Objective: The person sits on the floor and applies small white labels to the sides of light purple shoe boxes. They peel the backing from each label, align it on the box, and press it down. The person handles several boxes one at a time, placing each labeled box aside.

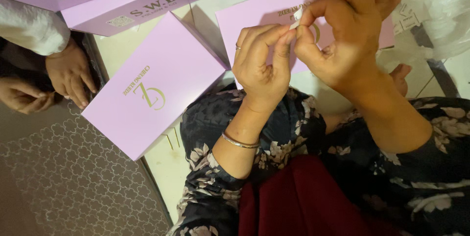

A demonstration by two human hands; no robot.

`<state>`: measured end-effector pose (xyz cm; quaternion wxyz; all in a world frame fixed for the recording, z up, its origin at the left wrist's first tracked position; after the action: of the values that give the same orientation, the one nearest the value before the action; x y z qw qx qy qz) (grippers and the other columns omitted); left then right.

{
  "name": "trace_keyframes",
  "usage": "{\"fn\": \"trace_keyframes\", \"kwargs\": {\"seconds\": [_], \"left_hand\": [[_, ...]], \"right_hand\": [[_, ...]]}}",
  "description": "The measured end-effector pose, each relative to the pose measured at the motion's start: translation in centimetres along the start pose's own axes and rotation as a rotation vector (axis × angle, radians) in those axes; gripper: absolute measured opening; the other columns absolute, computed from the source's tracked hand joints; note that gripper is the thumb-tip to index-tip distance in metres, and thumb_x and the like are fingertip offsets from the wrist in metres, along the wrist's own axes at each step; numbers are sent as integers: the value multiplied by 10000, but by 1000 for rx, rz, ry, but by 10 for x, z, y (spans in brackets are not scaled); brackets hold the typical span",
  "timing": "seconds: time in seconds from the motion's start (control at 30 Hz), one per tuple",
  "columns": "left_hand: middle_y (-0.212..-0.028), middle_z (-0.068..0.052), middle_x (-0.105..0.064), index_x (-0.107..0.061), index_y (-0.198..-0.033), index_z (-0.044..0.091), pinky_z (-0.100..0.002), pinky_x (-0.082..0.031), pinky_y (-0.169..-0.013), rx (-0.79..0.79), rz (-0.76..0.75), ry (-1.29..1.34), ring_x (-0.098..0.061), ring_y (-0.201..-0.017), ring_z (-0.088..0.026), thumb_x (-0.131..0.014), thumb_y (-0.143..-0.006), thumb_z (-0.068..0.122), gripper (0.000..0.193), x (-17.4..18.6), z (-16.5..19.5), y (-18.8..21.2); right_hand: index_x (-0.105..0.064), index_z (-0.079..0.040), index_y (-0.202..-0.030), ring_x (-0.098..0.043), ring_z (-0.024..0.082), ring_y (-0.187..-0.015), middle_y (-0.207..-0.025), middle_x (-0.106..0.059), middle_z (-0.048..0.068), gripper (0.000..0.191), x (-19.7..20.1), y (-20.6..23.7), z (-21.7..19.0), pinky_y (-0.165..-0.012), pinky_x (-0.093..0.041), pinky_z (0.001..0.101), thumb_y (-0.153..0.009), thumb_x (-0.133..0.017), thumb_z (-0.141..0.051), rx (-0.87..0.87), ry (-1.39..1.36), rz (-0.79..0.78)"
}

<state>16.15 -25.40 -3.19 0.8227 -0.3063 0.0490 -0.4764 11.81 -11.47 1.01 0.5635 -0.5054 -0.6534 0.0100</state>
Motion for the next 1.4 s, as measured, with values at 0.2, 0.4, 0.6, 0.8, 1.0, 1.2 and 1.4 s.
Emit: {"fn": "trace_keyframes", "kwargs": {"seconds": [0.2, 0.4, 0.6, 0.8, 1.0, 1.2, 1.4], "left_hand": [[-998, -41, -717, -700, -1035, 68, -257, -525, -797, -3, -3, 17, -675, -872, -185, -761, -978, 85, 85, 0, 2, -2], [-957, -29, -719, -705, -1045, 78, -245, -535, -795, 3, 1, 24, -681, -876, -171, -760, -982, 96, 86, -2, -1, -1], [-1000, -51, -711, -702, -1064, 59, -238, -548, -808, 28, -2, 108, -676, -901, -150, -714, -1016, 105, 67, -4, -10, 4], [-899, -30, -682, -701, -1005, 4, -219, -531, -808, 285, -98, 397, -621, -826, -88, -701, -1059, 142, 148, -6, -30, 0], [-812, 0, -672, -710, -936, 13, -210, -481, -714, 248, -298, 371, -586, -741, -60, -727, -985, 96, 98, -6, -31, -8], [-835, 26, -672, -698, -968, 26, -195, -444, -679, 585, -443, 754, -561, -740, -36, -674, -1014, 109, 98, -15, -50, -4], [-889, 1, -702, -686, -1077, 1, -203, -481, -769, 581, -497, 859, -611, -800, -35, -723, -1034, 86, 103, -18, -53, -5]], "right_hand": [[-617, -63, -983, -412, 271, -1239, -1368, -580, 60, 107, -6, 2, 1, -1047, -243, 444, -944, -715, -81, -24, 9, -9], [-604, -42, -1003, -413, 274, -1236, -1366, -556, 66, 105, -12, 7, 4, -1064, -243, 443, -960, -682, -97, -17, 40, -2], [-633, -29, -1032, -460, 253, -1172, -1161, -583, 91, 93, -10, -2, 26, -1040, -287, 438, -1029, -642, -122, -157, 80, 3], [-653, -29, -1108, -549, 116, -982, -1046, -594, 31, 154, 4, -8, 37, -861, -432, 257, -1084, -539, -131, -377, -521, -70], [-688, -55, -1072, -556, 163, -1119, -1171, -621, 64, 110, 3, -21, 24, -996, -439, 308, -976, -675, -107, -322, -546, -292], [-663, -64, -969, -581, 180, -1203, -1247, -617, 54, 70, -1, -14, 28, -1049, -451, 345, -938, -699, -116, -391, -531, -349], [-658, -64, -1028, -569, 140, -1222, -1280, -595, 24, 67, -9, -8, 34, -1065, -450, 319, -1006, -662, -127, -522, -717, -314]]}}
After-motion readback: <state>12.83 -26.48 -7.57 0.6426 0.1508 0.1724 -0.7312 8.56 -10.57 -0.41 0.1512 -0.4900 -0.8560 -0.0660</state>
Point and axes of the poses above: each hand's wrist, its own y-axis away from the middle knuckle, its own x-axis out of the back of the hand, z = x × y, the point moved 5 cm from there along -y, towards the middle knuckle
